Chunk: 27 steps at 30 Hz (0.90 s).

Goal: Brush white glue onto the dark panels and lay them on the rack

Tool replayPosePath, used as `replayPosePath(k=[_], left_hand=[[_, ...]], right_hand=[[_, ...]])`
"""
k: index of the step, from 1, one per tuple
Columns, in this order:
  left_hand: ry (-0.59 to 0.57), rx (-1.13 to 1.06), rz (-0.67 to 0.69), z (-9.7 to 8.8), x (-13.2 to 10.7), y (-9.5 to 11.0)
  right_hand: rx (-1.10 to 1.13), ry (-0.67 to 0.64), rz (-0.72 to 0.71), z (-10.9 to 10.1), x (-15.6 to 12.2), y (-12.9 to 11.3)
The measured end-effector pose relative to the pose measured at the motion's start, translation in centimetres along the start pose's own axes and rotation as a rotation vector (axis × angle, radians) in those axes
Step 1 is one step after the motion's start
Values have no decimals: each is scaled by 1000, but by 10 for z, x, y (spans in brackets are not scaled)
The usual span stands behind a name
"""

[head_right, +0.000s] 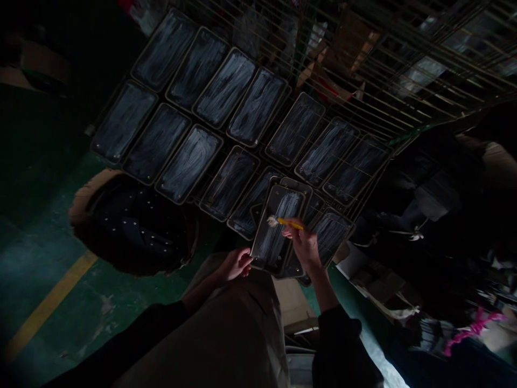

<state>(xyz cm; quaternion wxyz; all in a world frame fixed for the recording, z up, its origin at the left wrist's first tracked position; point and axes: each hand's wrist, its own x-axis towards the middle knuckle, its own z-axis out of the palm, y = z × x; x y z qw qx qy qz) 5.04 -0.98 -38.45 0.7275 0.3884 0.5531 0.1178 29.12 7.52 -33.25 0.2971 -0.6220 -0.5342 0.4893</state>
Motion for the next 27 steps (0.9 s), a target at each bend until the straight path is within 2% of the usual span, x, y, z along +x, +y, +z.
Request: replayPosePath(k=[3,5,7,10,13,16,21,24,27], left_hand=[[4,12,-4,0,0,3],[13,14,-4,0,-1,5],[24,19,2,-1,-2,6],[35,17,5,-1,-2,6],[38,2,-18,-1,-1,5],[40,-23,-43,-2,-2,7],[33,-38,-21,-4,-6,10],[40,-42,-25,-5,-7,6],[36,-40,-24,-4,-6,1]], right_hand=[[-159,140,-134,-2,19,-8],[-288,174,-198,-2,31,-12],[-401,173,-247,1,42,-12],[-502,93,-308,9,43,-4],[-559,-56,-306,19,17,6],[-584,-185,-276,30,-27,8],[-383,-332,-169,41,-91,-5],[-181,-354,0,40,-102,-10],[27,-359,141,33,-89,-7]])
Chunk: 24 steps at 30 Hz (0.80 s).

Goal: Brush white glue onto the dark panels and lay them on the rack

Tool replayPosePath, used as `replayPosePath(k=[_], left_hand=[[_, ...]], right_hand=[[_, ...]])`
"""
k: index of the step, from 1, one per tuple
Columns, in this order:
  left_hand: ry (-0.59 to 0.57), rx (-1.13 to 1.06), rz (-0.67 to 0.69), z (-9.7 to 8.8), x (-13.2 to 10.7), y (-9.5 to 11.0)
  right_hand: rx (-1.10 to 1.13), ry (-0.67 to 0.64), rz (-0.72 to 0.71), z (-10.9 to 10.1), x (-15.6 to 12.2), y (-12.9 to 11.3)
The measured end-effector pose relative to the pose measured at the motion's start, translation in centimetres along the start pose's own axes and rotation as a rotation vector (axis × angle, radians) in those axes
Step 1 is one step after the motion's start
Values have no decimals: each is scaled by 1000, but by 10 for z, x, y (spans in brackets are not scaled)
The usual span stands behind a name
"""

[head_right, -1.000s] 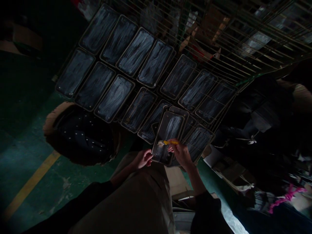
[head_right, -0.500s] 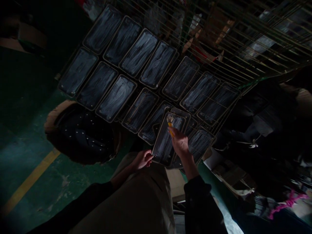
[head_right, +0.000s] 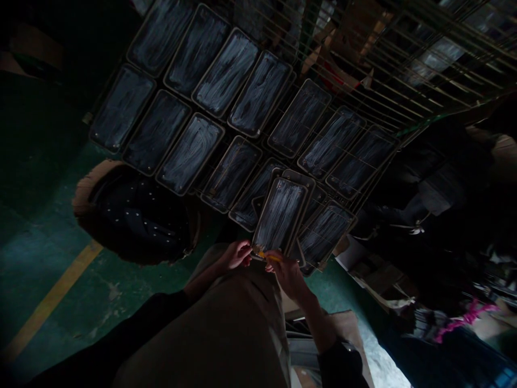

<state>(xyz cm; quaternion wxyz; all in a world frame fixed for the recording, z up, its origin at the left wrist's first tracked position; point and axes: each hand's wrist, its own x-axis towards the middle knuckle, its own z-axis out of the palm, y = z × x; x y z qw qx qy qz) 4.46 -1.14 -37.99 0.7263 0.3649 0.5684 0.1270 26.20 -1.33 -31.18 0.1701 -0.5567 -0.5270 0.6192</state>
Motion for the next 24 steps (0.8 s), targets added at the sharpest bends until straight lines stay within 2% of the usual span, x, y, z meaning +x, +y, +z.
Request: replayPosePath(k=[3,6,11,14,19,24], left_hand=[[18,28,6,1,0,-1],[39,64,-10,2,-1,1],[63,38,-32,4,-5,9],[49,48,-7,5,-7,13],[27,92,25,5,-5,16],[63,94,5,5,-6,15]], right_hand=[[113,66,40,-16,19,3],[114,123,37,-26,26,3],[148,64,58,-22,18,7],[191,108,44,-25,34,13],[269,346,-57,-51,97,6],[172,619,-169,-75,147,-16]])
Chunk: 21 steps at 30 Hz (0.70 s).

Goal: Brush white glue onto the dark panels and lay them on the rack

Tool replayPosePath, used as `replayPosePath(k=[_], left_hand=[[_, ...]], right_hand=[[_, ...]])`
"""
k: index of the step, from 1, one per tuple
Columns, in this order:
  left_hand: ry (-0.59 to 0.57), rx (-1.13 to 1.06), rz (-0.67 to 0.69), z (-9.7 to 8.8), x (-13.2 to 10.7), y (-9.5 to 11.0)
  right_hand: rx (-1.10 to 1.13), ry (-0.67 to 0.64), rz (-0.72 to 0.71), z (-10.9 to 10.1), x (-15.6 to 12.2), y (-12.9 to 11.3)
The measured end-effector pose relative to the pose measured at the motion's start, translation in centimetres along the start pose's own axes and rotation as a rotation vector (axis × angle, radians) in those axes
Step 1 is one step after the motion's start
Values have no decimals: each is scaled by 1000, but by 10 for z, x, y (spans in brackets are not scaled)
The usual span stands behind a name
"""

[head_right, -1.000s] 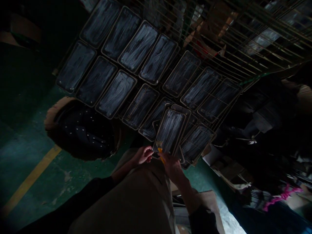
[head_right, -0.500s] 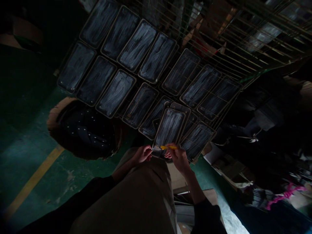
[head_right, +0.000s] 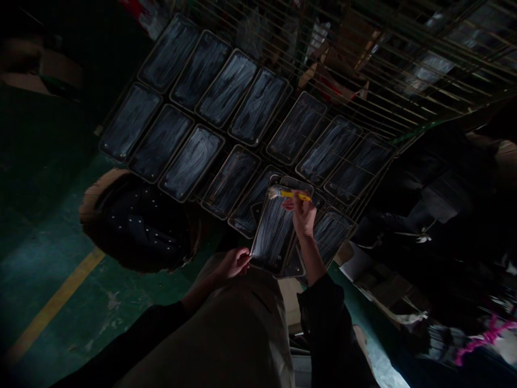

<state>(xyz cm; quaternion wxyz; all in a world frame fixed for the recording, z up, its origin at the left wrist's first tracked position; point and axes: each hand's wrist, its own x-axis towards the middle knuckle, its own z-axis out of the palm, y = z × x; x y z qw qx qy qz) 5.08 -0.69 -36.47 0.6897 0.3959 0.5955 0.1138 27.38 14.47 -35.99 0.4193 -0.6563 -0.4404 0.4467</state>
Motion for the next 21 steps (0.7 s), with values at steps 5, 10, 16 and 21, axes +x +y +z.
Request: replayPosePath(k=[5,10,16,21], left_hand=[[40,-74,-46,2,-4,-1],[20,-130,-129,6,-2,0],[-12,-146,-139,7,-1,3],[-25,-214,-116,12,-4,9]], right_hand=[[-95,60,-73,-4,-23,-5],[-62,-124,89,-28,-113,8],[-70,-109,120,-54,-122,14],[-202,121,-120,-65,-56,5]])
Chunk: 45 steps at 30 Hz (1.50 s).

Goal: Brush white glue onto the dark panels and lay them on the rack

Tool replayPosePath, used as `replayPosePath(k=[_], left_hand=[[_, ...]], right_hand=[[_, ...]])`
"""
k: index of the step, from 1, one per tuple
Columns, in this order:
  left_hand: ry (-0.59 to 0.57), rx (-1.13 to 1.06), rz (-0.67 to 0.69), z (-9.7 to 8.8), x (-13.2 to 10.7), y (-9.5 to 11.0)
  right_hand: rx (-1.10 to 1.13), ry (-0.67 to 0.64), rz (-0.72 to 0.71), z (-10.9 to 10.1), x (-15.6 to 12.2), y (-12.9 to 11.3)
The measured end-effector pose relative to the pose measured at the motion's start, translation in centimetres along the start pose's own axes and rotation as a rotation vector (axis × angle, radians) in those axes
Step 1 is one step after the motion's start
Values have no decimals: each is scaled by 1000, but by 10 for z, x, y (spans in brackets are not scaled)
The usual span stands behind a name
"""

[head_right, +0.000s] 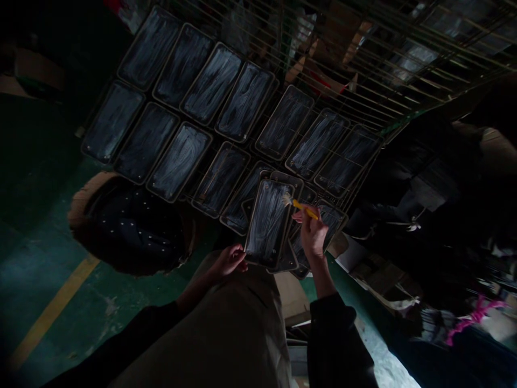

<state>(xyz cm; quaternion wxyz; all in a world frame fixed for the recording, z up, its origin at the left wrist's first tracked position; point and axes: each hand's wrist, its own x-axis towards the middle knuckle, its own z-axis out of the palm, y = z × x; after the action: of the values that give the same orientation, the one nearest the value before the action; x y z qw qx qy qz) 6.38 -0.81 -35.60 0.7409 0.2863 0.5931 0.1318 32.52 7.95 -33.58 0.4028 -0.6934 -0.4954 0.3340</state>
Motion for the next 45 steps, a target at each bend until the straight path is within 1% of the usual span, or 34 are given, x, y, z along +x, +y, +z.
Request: replayPosePath(k=[2,4,6,9,12,14,15,17,19,21,23,24,26,29,30,32,34,35,37,39,42,45], left_hand=[[14,-26,-21,4,0,1],[49,-52,-42,8,0,1],[83,-82,-58,11,1,-1],[96,-121,-77,13,2,-7],[87,-155,-41,14,2,-12],[88,-161,-21,13,2,-13],[89,-156,-18,13,2,-13],[103,-138,-13,13,2,-12],[115,-109,-5,13,2,-10],[108,-94,0,14,0,-7],[91,-113,4,15,-2,-5],[82,-133,7,16,-4,-5],[71,-181,21,16,-5,-6],[30,-222,45,16,-7,-8],[3,-224,56,16,-8,-7],[-57,-215,86,17,-13,-2],[-113,-213,147,20,-20,9],[-139,-214,182,22,-25,17],[-189,-200,246,27,-34,33],[-237,-154,297,34,-44,51],[-274,-55,366,44,-58,73],[-292,-1,401,51,-70,88]], right_hand=[[-39,-16,-44,-3,6,3],[-80,-66,-46,-7,-5,6],[-121,-128,-25,-11,-30,10],[-131,-213,22,-17,-77,11],[-106,-273,73,-22,-119,5],[-100,-301,110,-25,-136,-2],[-96,-304,126,-27,-140,-7],[-97,-276,148,-30,-134,-16],[-105,-196,142,-30,-117,-21],[-88,-132,120,-27,-100,-19],[-61,-140,106,-23,-96,-12],[-59,-165,105,-22,-101,-10],[-67,-223,134,-23,-122,-8],[-39,-269,219,-38,-156,-19],[-29,-241,235,-44,-162,-25],[-39,-102,230,-57,-160,-35],[-69,56,216,-64,-146,-37],[-93,91,213,-66,-137,-35],[-152,82,212,-64,-119,-27],[-190,65,193,-58,-107,-18],[-177,155,147,-50,-104,-15],[-112,268,96,-53,-112,-25]])
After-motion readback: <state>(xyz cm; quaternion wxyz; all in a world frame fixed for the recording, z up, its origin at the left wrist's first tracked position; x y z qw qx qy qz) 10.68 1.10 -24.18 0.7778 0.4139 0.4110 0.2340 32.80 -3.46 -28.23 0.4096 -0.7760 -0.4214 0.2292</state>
